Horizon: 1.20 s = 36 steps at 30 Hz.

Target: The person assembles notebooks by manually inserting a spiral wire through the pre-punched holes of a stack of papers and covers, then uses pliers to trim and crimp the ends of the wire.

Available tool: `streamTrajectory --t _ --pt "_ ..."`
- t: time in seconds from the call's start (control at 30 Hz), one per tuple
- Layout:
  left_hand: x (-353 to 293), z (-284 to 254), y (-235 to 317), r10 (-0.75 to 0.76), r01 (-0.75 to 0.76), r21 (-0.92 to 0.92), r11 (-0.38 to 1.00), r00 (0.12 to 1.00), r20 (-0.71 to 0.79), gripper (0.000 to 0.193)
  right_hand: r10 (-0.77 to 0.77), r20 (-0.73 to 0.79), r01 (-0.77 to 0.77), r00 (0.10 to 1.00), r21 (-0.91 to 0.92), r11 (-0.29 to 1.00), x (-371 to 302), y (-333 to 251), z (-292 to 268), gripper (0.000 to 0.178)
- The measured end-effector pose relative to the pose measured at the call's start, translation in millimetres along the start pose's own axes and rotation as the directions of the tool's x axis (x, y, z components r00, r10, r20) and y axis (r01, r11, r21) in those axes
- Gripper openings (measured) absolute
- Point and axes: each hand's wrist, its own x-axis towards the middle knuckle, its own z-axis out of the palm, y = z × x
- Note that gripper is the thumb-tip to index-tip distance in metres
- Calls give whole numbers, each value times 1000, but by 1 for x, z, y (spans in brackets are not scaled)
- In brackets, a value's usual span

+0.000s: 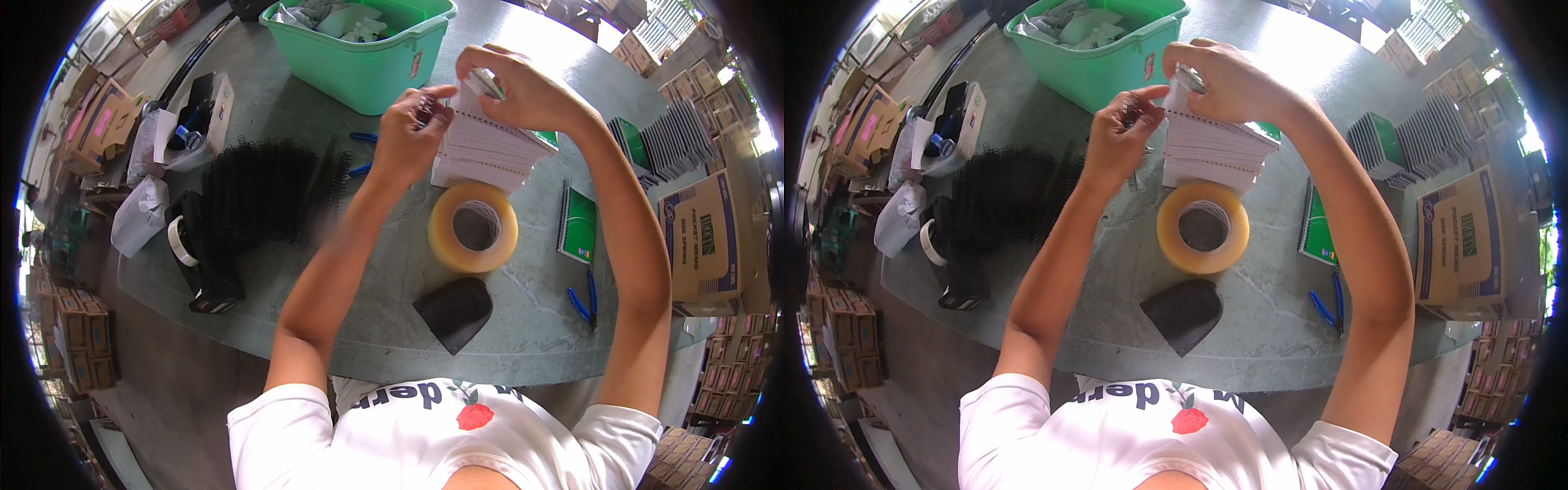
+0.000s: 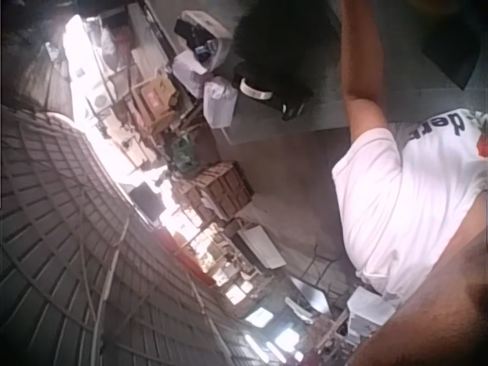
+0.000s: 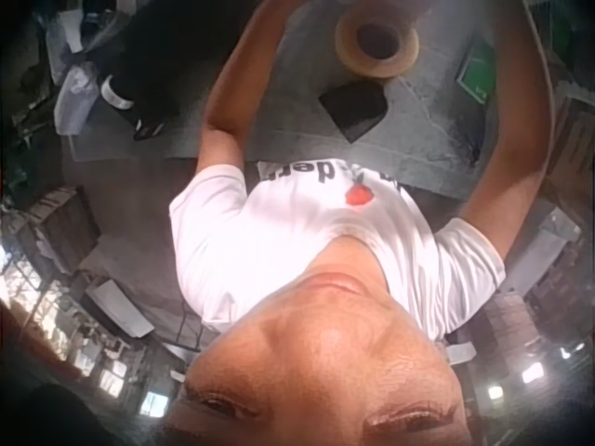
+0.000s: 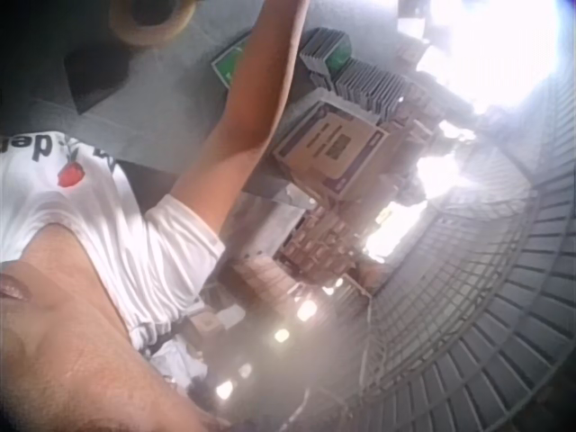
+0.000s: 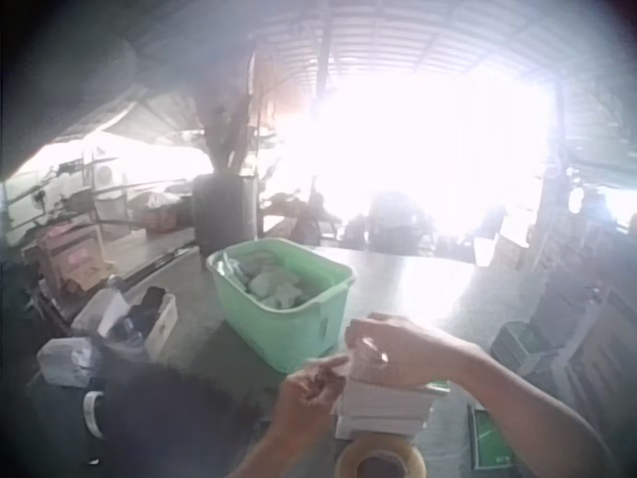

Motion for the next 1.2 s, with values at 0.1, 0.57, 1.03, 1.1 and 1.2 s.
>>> streamTrajectory --t 0.1,0.57,1.03,1.1,1.2 --pt "-1 -3 -1 -81 81 -57 995 997 0 14 -220 -97 213 971 -76 974 -4 9 7 47" --pt "7 13 -6 16 -13 -90 996 999 35 20 -39 77 26 996 170 985 -9 6 -11 41" --pt "3 19 7 -269 278 -369 887 960 77 15 -76 122 55 990 171 984 -1 14 -13 33" --pt "9 21 15 -355 364 -360 859 930 94 17 -54 88 41 995 143 989 -2 15 -11 30" --pt "11 28 17 -408 373 -334 865 912 -36 23 30 93 -35 995 52 998 -2 3 -7 32"
